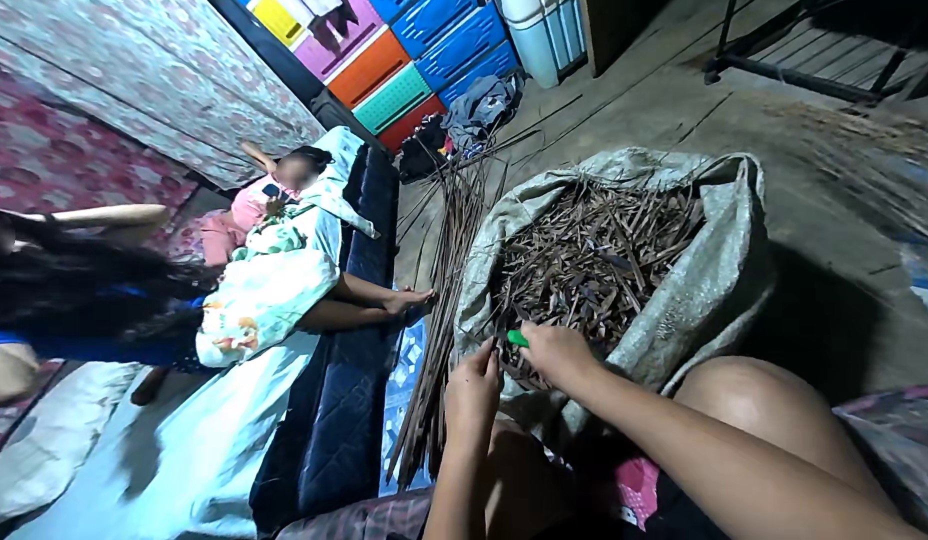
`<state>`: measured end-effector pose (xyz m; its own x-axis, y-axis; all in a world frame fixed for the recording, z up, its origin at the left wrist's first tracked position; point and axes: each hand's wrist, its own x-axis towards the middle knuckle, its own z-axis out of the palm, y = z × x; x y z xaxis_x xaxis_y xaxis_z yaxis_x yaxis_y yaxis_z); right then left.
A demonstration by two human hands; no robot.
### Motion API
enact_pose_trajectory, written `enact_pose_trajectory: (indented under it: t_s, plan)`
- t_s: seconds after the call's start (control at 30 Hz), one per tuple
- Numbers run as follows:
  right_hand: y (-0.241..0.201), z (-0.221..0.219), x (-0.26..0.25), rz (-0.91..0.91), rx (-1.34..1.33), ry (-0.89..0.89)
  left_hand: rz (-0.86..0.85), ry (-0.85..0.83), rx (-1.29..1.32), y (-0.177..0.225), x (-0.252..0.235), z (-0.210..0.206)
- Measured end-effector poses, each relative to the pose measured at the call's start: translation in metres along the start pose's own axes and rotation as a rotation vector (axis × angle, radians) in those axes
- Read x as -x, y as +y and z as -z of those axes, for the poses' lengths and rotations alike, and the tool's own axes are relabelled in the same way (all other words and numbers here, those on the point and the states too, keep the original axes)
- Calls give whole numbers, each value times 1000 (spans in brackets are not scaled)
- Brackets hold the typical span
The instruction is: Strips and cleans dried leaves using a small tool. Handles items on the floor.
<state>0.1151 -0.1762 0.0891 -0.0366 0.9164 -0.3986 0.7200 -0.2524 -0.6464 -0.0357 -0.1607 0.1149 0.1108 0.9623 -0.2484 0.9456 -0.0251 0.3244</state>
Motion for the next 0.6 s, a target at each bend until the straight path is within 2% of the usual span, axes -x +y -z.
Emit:
enact_pose_trajectory:
  t_s: [0.13, 0.2, 0.3, 0.43, 0.5, 0.6]
  plan:
    - [28, 18, -28, -233, -116, 167, -6, 5, 7, -3, 3, 2]
    - [35, 30, -34, -289, -153, 224, 8, 17, 9, -7, 4, 4]
    - [21, 29, -23, -165, -196, 138, 16, 14, -2, -9, 2, 4]
    - [0, -2, -2, 62, -178, -79, 3, 13, -24, -1, -1, 1]
    - [-5, -9, 2, 85, -109, -116, 39, -12, -57, 6, -1, 2]
    - [-6, -9, -1, 43, 0, -66, 49, -21, -80, 7, -3, -1]
